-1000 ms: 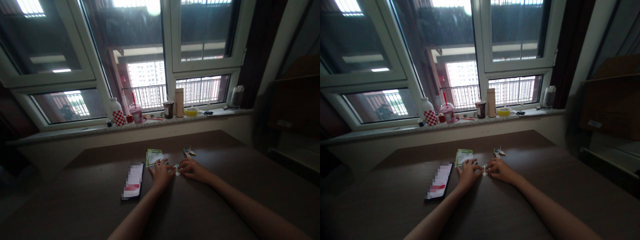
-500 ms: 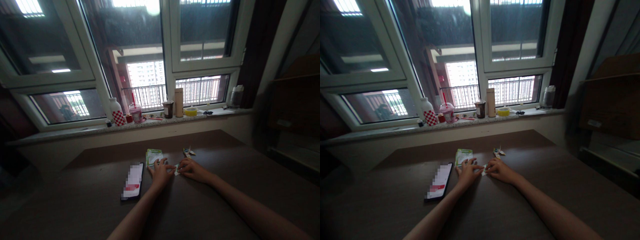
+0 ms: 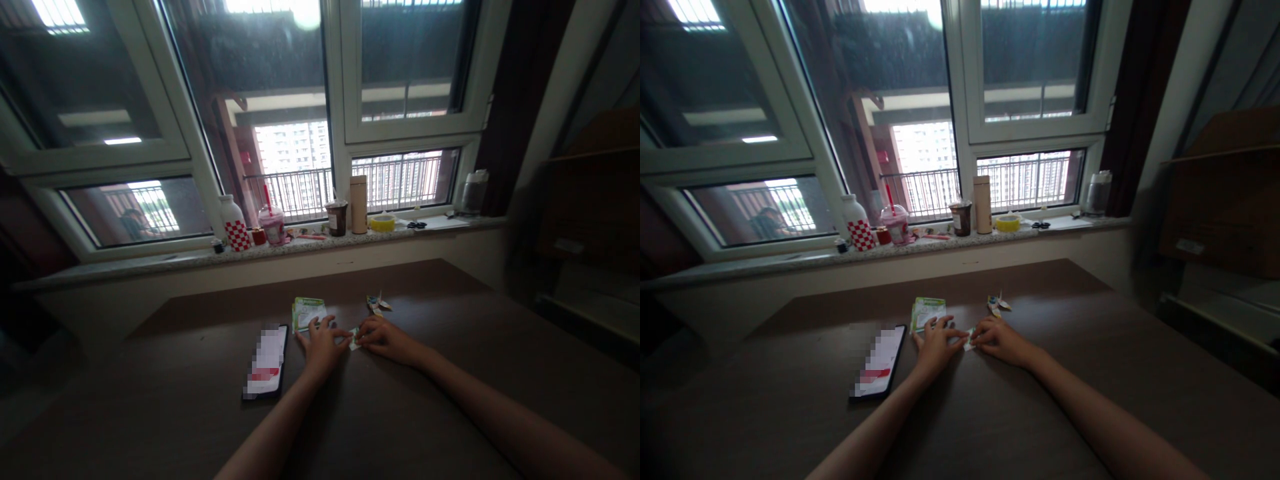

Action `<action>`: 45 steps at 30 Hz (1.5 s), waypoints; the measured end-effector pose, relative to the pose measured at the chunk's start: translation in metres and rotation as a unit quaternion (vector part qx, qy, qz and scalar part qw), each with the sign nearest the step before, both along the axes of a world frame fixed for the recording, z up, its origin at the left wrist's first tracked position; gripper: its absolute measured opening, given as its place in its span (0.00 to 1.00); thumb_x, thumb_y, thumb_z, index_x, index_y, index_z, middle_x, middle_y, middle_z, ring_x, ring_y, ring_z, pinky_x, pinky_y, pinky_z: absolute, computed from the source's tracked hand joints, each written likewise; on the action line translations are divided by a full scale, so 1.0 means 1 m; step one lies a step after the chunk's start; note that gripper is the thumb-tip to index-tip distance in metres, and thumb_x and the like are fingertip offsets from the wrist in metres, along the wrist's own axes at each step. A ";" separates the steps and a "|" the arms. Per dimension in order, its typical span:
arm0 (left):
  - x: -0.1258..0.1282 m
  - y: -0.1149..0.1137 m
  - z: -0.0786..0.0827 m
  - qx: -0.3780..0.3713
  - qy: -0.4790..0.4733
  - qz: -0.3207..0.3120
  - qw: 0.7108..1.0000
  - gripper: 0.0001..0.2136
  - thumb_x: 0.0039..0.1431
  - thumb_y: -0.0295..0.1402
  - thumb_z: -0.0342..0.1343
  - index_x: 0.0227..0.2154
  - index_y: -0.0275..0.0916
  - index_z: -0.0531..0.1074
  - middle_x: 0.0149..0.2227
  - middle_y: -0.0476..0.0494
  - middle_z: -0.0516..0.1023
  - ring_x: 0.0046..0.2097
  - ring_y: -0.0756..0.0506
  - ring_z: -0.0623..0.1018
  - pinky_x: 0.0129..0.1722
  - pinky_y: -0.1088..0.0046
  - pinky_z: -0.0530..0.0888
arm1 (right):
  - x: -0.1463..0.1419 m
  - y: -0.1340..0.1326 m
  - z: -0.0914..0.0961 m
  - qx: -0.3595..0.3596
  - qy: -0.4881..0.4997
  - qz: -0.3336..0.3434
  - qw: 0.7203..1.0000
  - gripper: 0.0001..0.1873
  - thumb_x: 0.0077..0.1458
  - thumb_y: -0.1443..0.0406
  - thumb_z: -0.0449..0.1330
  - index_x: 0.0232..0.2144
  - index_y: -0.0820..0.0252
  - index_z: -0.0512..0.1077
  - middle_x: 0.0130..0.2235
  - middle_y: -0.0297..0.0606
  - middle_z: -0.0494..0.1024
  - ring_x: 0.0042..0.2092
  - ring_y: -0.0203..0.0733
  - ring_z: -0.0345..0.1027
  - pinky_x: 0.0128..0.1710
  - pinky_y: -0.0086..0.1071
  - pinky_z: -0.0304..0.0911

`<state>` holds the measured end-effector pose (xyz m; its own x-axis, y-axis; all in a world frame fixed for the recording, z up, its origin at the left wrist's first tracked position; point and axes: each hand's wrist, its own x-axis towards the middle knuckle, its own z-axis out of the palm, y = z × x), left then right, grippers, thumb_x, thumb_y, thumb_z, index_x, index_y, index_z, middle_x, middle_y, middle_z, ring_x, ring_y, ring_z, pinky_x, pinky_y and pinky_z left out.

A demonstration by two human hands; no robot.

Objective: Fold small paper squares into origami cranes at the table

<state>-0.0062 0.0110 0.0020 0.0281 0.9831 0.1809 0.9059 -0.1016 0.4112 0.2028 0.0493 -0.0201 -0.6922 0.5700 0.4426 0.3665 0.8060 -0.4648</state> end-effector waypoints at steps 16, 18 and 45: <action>0.000 0.000 -0.001 -0.013 -0.009 -0.010 1.000 0.08 0.57 0.45 0.57 0.37 0.63 0.80 0.62 0.55 0.66 0.66 0.31 0.55 0.58 0.27 0.39 | 0.000 0.003 -0.005 -0.036 0.034 0.015 0.999 0.11 0.60 0.60 0.59 0.43 0.48 0.79 0.43 0.39 0.80 0.52 0.44 0.68 0.54 0.41 0.61; 0.000 0.000 -0.001 -0.017 -0.009 -0.008 1.000 0.08 0.57 0.46 0.56 0.37 0.62 0.80 0.63 0.55 0.65 0.66 0.30 0.55 0.58 0.27 0.39 | 0.000 0.004 -0.006 -0.054 0.047 0.020 0.997 0.11 0.60 0.61 0.59 0.42 0.49 0.80 0.43 0.38 0.82 0.53 0.44 0.68 0.55 0.41 0.61; 0.001 0.000 -0.002 -0.012 -0.010 -0.002 1.000 0.08 0.54 0.46 0.59 0.36 0.60 0.80 0.63 0.54 0.65 0.66 0.31 0.55 0.58 0.26 0.40 | -0.015 0.007 -0.018 -0.035 0.070 -0.192 0.978 0.02 0.50 0.66 0.65 0.30 0.58 0.78 0.43 0.42 0.75 0.48 0.47 0.68 0.53 0.41 0.61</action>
